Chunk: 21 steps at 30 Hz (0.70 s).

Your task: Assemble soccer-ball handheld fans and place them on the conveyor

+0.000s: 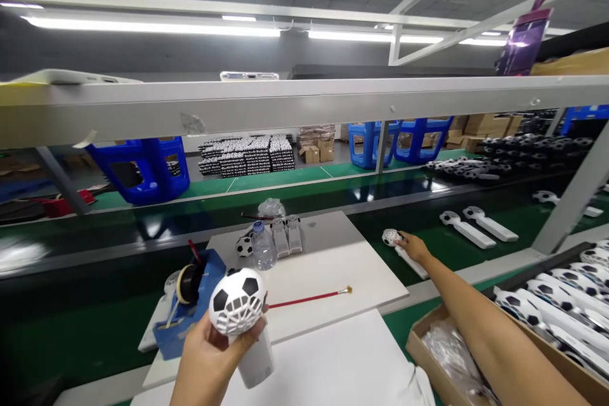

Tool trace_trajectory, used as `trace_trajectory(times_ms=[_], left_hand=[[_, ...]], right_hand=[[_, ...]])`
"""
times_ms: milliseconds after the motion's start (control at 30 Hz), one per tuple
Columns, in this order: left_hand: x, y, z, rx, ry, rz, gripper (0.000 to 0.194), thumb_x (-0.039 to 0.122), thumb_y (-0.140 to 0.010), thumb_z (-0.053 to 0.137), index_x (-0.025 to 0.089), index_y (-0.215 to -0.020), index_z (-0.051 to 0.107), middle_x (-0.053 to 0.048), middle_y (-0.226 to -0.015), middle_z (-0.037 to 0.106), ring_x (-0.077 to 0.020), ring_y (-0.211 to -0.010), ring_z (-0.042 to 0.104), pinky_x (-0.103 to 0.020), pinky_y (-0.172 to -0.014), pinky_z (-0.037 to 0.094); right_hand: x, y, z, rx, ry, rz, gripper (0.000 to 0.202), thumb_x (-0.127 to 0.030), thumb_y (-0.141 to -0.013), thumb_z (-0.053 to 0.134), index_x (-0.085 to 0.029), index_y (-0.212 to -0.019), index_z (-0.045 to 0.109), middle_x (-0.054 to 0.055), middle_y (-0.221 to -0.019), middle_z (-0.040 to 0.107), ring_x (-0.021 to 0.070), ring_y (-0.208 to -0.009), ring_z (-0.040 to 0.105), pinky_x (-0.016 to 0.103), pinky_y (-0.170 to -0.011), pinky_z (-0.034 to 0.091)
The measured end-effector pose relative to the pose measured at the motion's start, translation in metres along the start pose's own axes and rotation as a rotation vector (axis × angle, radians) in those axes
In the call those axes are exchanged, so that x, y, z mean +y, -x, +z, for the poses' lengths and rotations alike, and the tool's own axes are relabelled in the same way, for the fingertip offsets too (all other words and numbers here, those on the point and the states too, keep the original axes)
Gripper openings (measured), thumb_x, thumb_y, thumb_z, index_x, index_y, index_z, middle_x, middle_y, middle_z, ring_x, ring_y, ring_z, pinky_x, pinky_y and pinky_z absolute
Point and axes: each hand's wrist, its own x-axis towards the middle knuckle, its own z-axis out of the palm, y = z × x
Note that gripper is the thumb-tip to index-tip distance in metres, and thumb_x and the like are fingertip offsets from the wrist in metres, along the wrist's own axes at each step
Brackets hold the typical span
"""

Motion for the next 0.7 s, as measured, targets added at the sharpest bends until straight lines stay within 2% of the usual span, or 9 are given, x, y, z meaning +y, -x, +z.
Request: trace_trajectory(times_ms=[133, 233, 333, 400, 433, 500, 567, 633, 700], left_hand=[[-0.008, 0.000, 0.011, -0.034, 0.014, -0.008, 0.052, 0.043, -0.049, 0.081, 0.016, -0.090, 0.066, -0.009, -0.088, 0.072, -0.0251, -0.085, 0.065, -0.029, -0.073, 0.051], [-0.017, 0.003, 0.025, -0.110, 0.025, -0.012, 0.046, 0.046, -0.051, 0.080, 0.015, -0.081, 0.066, -0.009, -0.081, 0.071, -0.0242, -0.078, 0.064, -0.030, -0.067, 0.051], [-0.023, 0.007, 0.045, -0.184, 0.056, 0.003, 0.043, 0.048, -0.053, 0.079, 0.015, -0.077, 0.065, -0.009, -0.074, 0.070, -0.0237, -0.073, 0.064, -0.031, -0.064, 0.051], [-0.023, 0.009, 0.057, -0.223, 0.064, 0.018, 0.044, 0.048, -0.055, 0.078, 0.015, -0.081, 0.064, -0.009, -0.078, 0.070, -0.0244, -0.076, 0.064, -0.033, -0.069, 0.052], [-0.022, 0.009, 0.061, -0.244, 0.053, 0.027, 0.044, 0.048, -0.057, 0.077, 0.015, -0.084, 0.064, -0.009, -0.081, 0.070, -0.0250, -0.079, 0.064, -0.034, -0.073, 0.052], [-0.019, 0.007, 0.065, -0.311, -0.012, 0.062, 0.046, 0.046, -0.061, 0.075, 0.015, -0.092, 0.062, -0.011, -0.091, 0.070, -0.0267, -0.089, 0.063, -0.037, -0.082, 0.050], [-0.014, 0.003, 0.061, -0.336, -0.087, 0.137, 0.050, 0.044, -0.065, 0.074, 0.016, -0.104, 0.059, -0.013, -0.106, 0.067, -0.0281, -0.103, 0.059, -0.041, -0.093, 0.045], [-0.008, -0.005, 0.046, -0.239, -0.140, 0.278, 0.051, 0.043, -0.070, 0.069, 0.020, -0.114, 0.055, -0.012, -0.120, 0.061, -0.0272, -0.116, 0.052, -0.043, -0.101, 0.039], [-0.003, -0.017, 0.019, -0.006, -0.187, 0.446, 0.044, 0.042, -0.076, 0.063, 0.022, -0.115, 0.056, -0.010, -0.124, 0.058, -0.0250, -0.118, 0.051, -0.042, -0.103, 0.037]], right_hand=[[-0.025, 0.000, -0.004, -0.086, -0.023, -0.019, 0.040, -0.030, -0.082, 0.064, -0.008, -0.114, 0.057, 0.021, -0.124, 0.052, 0.0350, -0.123, 0.044, 0.052, -0.100, 0.033], [-0.065, 0.032, 0.000, -0.237, -0.136, -0.215, 0.053, -0.038, -0.080, 0.065, -0.009, -0.123, 0.054, 0.023, -0.136, 0.042, 0.0336, -0.132, 0.034, 0.043, -0.105, 0.032], [-0.106, 0.101, 0.002, -0.596, -0.320, -0.485, 0.060, -0.048, -0.072, 0.069, -0.023, -0.124, 0.056, 0.008, -0.125, 0.058, 0.0240, -0.115, 0.054, 0.033, -0.093, 0.045], [-0.128, 0.154, 0.001, -1.020, -0.597, -0.743, 0.076, -0.040, -0.060, 0.080, -0.019, -0.127, 0.053, 0.009, -0.122, 0.058, 0.0251, -0.113, 0.054, 0.035, -0.094, 0.044], [-0.136, 0.176, 0.000, -1.086, -0.682, -0.763, 0.067, -0.035, -0.061, 0.080, -0.017, -0.121, 0.056, 0.008, -0.115, 0.062, 0.0233, -0.106, 0.058, 0.032, -0.089, 0.047], [-0.145, 0.204, 0.001, -1.071, -0.787, -0.694, 0.044, -0.028, -0.065, 0.076, -0.014, -0.104, 0.063, 0.005, -0.095, 0.066, 0.0182, -0.086, 0.063, 0.027, -0.074, 0.050], [-0.144, 0.205, 0.004, -0.943, -0.832, -0.554, 0.031, -0.027, -0.065, 0.075, -0.013, -0.090, 0.063, 0.002, -0.078, 0.064, 0.0140, -0.069, 0.061, 0.023, -0.062, 0.048], [-0.135, 0.180, 0.006, -0.784, -0.884, -0.386, 0.037, -0.032, -0.062, 0.077, -0.014, -0.089, 0.061, 0.002, -0.074, 0.064, 0.0140, -0.062, 0.060, 0.024, -0.056, 0.049], [-0.120, 0.141, 0.003, -0.600, -0.937, -0.174, 0.045, -0.038, -0.062, 0.077, -0.015, -0.097, 0.060, 0.006, -0.082, 0.067, 0.0168, -0.062, 0.063, 0.028, -0.055, 0.052]])
